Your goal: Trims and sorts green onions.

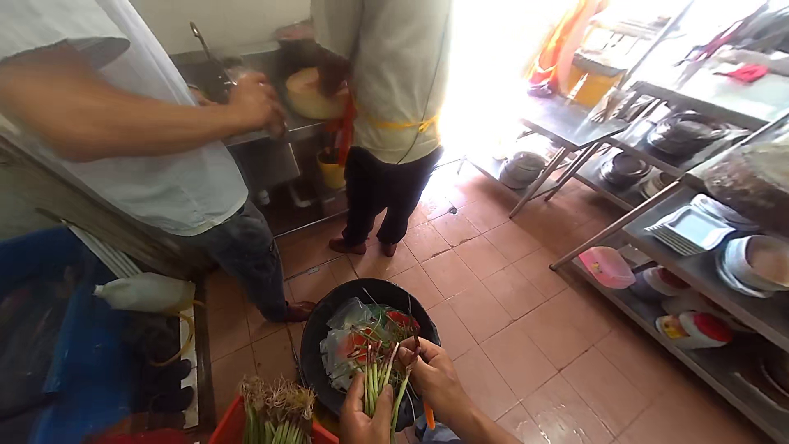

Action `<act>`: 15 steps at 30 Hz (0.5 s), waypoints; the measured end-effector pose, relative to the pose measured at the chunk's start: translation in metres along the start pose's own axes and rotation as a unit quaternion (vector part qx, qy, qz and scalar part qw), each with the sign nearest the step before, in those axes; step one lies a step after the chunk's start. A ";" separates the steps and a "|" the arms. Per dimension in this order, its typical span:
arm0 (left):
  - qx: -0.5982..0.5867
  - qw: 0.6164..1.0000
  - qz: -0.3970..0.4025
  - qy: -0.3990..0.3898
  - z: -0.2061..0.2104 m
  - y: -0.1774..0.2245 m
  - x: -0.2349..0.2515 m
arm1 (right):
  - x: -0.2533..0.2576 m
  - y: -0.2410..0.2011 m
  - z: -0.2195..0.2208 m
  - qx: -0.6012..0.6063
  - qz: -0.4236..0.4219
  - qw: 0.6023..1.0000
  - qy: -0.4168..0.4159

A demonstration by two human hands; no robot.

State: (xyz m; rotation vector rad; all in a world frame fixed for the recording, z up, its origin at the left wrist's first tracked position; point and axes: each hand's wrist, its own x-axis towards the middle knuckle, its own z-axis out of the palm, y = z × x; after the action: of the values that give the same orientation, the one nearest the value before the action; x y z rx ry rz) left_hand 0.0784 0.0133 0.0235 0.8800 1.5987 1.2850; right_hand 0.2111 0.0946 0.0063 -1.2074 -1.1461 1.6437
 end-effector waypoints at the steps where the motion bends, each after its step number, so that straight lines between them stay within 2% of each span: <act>1: 0.011 1.000 0.008 0.004 -0.002 -0.001 0.000 | 0.000 0.000 0.002 0.005 -0.001 1.000 -0.005; 5: 0.052 0.998 0.043 0.012 -0.009 -0.008 -0.002 | -0.001 -0.006 0.012 0.008 0.013 1.000 0.001; 9: 0.034 0.998 0.037 0.030 -0.014 -0.006 -0.003 | -0.003 -0.013 0.017 0.054 0.058 0.996 -0.041; 15: 0.020 0.997 0.045 0.052 -0.019 -0.005 -0.005 | -0.007 -0.013 0.027 0.078 0.048 0.995 -0.048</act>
State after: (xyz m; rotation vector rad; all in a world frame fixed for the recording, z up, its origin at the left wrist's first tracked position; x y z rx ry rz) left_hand 0.0626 0.0013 0.0205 0.9310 1.6876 1.3860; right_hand 0.1878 0.0862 0.0241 -1.1075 -1.0098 1.8452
